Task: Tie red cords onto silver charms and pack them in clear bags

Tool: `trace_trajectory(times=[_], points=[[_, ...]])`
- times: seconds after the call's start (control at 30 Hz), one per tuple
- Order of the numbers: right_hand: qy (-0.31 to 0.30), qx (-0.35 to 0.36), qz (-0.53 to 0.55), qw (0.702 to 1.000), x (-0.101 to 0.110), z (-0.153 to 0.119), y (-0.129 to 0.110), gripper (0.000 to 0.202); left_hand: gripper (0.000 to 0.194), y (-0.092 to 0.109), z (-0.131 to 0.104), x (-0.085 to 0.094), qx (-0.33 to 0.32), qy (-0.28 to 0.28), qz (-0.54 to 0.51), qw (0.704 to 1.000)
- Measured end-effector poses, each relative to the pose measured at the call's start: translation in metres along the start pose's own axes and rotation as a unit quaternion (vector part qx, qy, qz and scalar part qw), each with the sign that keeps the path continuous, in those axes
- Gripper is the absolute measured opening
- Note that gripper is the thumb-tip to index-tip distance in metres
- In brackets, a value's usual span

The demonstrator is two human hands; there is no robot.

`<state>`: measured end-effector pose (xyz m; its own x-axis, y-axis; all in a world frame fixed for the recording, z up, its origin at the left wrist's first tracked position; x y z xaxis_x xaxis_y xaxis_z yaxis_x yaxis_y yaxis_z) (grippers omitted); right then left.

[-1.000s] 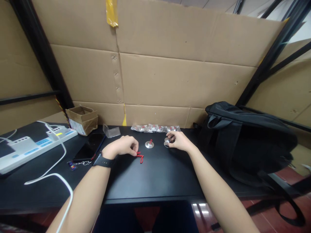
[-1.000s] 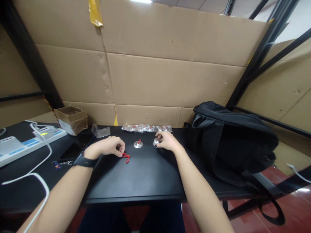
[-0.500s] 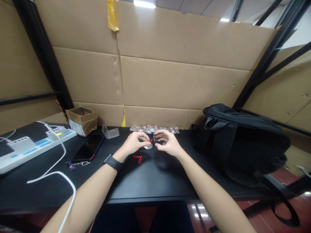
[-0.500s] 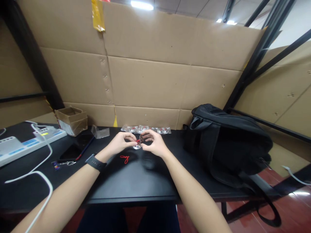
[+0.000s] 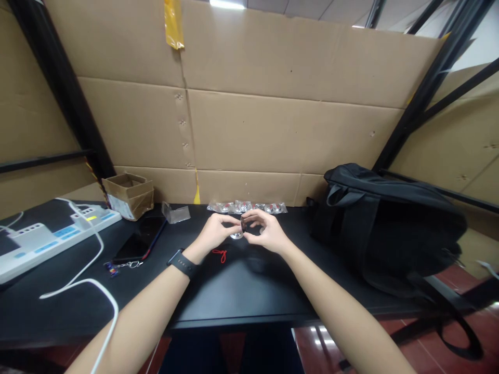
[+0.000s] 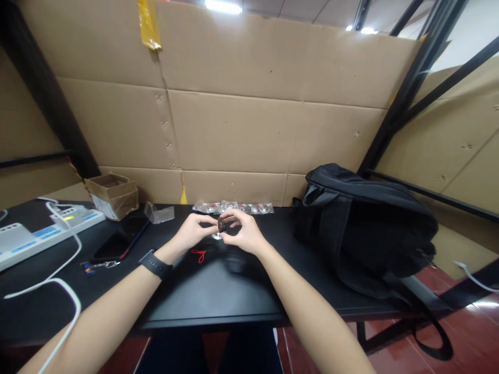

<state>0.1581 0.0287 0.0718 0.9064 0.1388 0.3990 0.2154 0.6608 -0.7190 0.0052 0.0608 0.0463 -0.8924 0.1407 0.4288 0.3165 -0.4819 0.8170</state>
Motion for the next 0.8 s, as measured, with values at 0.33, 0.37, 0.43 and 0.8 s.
trace_trajectory(times=[0.33, 0.37, 0.43, 0.8], points=[[0.009, -0.012, 0.051, 0.999, 0.002, 0.000, 0.008, 0.042, 0.025, 0.006, -0.001, 0.000, -0.008, -0.003, 0.002, 1.000], [0.010, -0.016, 0.057, 0.998, 0.002, 0.000, 0.009, 0.043, 0.026, 0.005, 0.000, -0.001, -0.010, -0.003, 0.005, 1.000], [0.012, -0.024, 0.066, 0.997, 0.002, 0.000, 0.011, 0.043, 0.025, 0.005, 0.000, -0.002, -0.018, -0.006, 0.014, 1.000], [0.030, -0.096, 0.171, 0.980, -0.002, -0.002, 0.026, 0.044, 0.017, 0.019, -0.006, 0.007, -0.046, 0.054, 0.152, 0.986]])
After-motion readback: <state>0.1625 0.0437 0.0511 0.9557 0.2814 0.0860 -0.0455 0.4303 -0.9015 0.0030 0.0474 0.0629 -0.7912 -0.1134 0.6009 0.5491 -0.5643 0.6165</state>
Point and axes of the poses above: each hand's wrist, its own z-axis towards the middle knuckle, its own x-axis out of the back of the hand, y = z × x, the point moved 8 cm from there along z, towards the middle knuckle
